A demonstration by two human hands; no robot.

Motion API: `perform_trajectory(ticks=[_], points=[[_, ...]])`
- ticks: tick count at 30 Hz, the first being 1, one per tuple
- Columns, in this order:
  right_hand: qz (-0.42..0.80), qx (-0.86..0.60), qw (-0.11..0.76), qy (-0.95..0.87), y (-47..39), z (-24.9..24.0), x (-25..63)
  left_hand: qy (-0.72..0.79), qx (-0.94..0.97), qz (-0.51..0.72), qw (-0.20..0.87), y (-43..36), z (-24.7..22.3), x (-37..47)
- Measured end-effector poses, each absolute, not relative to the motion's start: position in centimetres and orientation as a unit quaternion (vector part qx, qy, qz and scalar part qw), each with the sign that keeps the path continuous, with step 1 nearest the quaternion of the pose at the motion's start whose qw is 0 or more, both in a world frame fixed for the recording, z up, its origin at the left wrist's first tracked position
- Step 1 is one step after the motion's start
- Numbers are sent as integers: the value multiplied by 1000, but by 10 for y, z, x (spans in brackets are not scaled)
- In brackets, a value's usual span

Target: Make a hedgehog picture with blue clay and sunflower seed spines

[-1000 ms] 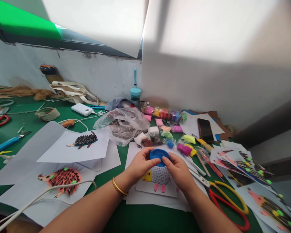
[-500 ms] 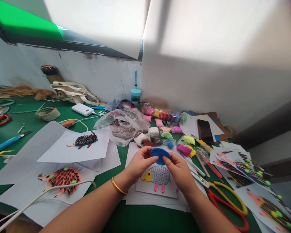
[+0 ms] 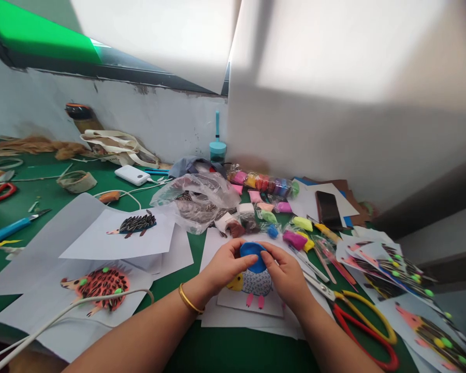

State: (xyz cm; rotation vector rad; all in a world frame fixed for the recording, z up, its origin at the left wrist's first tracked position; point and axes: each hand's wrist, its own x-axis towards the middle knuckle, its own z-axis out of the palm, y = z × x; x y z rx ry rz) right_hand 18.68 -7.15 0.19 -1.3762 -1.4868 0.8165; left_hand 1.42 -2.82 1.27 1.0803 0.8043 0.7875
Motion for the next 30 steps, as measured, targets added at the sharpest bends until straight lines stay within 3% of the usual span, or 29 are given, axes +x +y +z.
perform_trajectory(ticks=[9, 17, 30], points=[[196, -516, 439, -709, -75, 0, 194, 372, 378, 355, 770, -29, 18, 14], [208, -457, 395, -769, -73, -5, 190, 349, 396, 350, 774, -27, 13, 13], [262, -443, 432, -740, -74, 2, 187, 370, 488, 306, 729, -29, 17, 12]])
